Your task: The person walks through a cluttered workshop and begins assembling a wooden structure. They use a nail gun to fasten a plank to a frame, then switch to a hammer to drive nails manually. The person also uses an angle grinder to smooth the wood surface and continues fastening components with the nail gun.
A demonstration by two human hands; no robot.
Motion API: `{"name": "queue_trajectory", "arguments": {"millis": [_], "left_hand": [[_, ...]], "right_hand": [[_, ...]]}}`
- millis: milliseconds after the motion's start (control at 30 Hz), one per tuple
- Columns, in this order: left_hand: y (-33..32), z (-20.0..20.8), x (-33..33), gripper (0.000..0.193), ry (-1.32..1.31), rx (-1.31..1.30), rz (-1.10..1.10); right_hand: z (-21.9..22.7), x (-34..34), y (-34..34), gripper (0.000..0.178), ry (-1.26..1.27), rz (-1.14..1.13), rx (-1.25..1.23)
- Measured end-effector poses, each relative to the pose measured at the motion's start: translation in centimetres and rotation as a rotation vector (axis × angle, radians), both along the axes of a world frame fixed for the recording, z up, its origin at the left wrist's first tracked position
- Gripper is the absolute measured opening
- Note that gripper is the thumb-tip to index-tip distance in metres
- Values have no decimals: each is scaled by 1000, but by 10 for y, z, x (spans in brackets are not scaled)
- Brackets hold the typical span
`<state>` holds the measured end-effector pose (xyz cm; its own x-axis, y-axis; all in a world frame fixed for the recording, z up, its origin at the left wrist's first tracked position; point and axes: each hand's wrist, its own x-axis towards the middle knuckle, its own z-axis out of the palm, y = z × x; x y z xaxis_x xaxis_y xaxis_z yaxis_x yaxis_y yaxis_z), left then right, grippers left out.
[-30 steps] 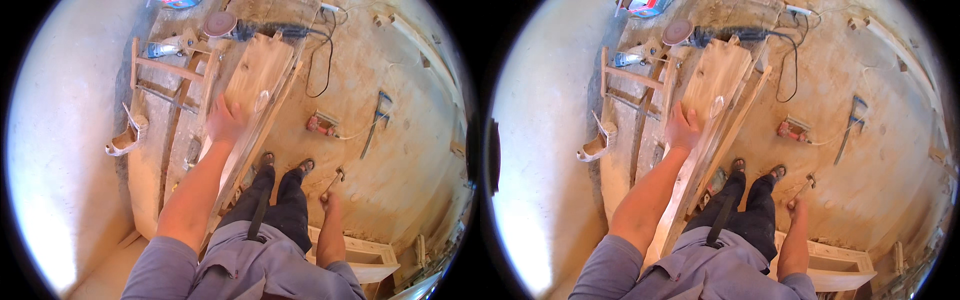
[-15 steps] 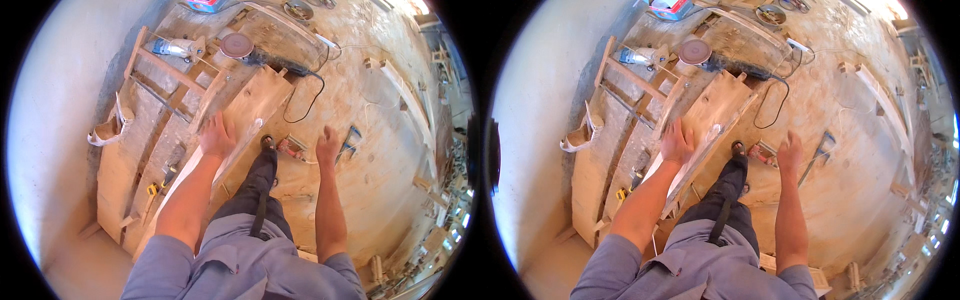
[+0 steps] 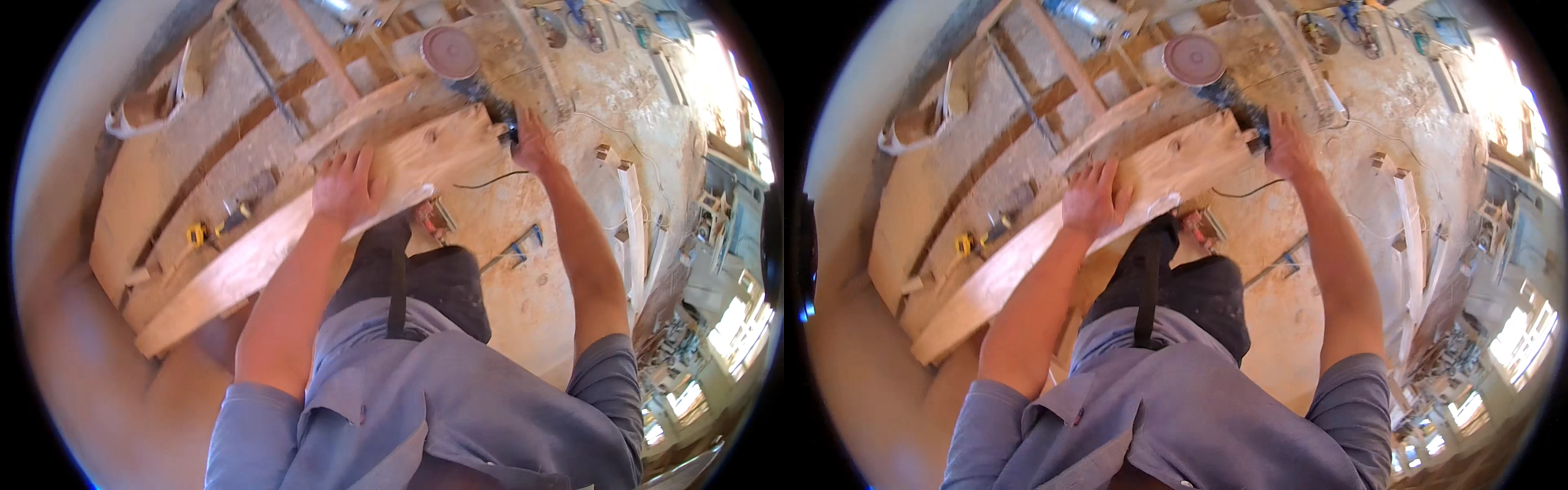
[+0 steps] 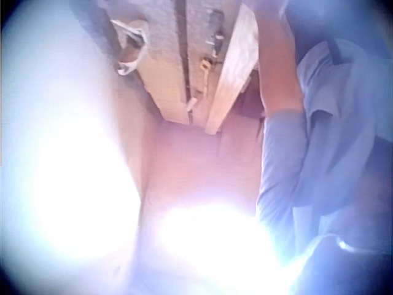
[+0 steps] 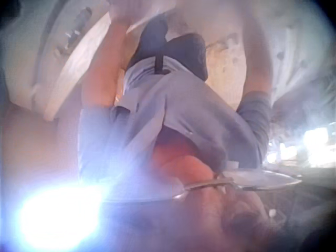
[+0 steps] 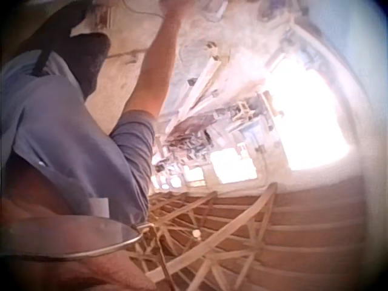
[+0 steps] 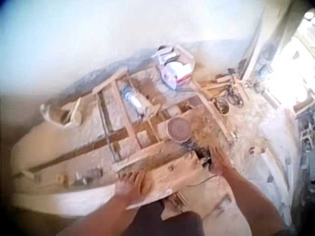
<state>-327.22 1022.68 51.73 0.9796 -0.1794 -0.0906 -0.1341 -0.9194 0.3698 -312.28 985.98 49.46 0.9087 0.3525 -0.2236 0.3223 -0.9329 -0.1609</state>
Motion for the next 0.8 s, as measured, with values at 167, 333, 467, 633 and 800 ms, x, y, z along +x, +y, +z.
{"name": "queue_trajectory", "arguments": {"millis": [167, 333, 467, 633, 800], "left_hand": [[-3, -4, 2, 51, -66, -61, 24], [-5, 0, 1, 42, -175, -64, 94], [-27, 5, -24, 40, -428, -114, 470], [-148, 169, -77, 51, -197, -1113, 436], [-245, 213, -76, 56, 165, -1762, 0]], "right_hand": [[13, 39, -18, 52, 73, -78, 162], [44, 78, -41, 39, 617, -417, 554], [39, 49, -91, 48, 645, -505, 791], [67, -49, -148, 76, 993, -600, 1222], [128, -121, -147, 60, 1194, -610, 1212]]}}
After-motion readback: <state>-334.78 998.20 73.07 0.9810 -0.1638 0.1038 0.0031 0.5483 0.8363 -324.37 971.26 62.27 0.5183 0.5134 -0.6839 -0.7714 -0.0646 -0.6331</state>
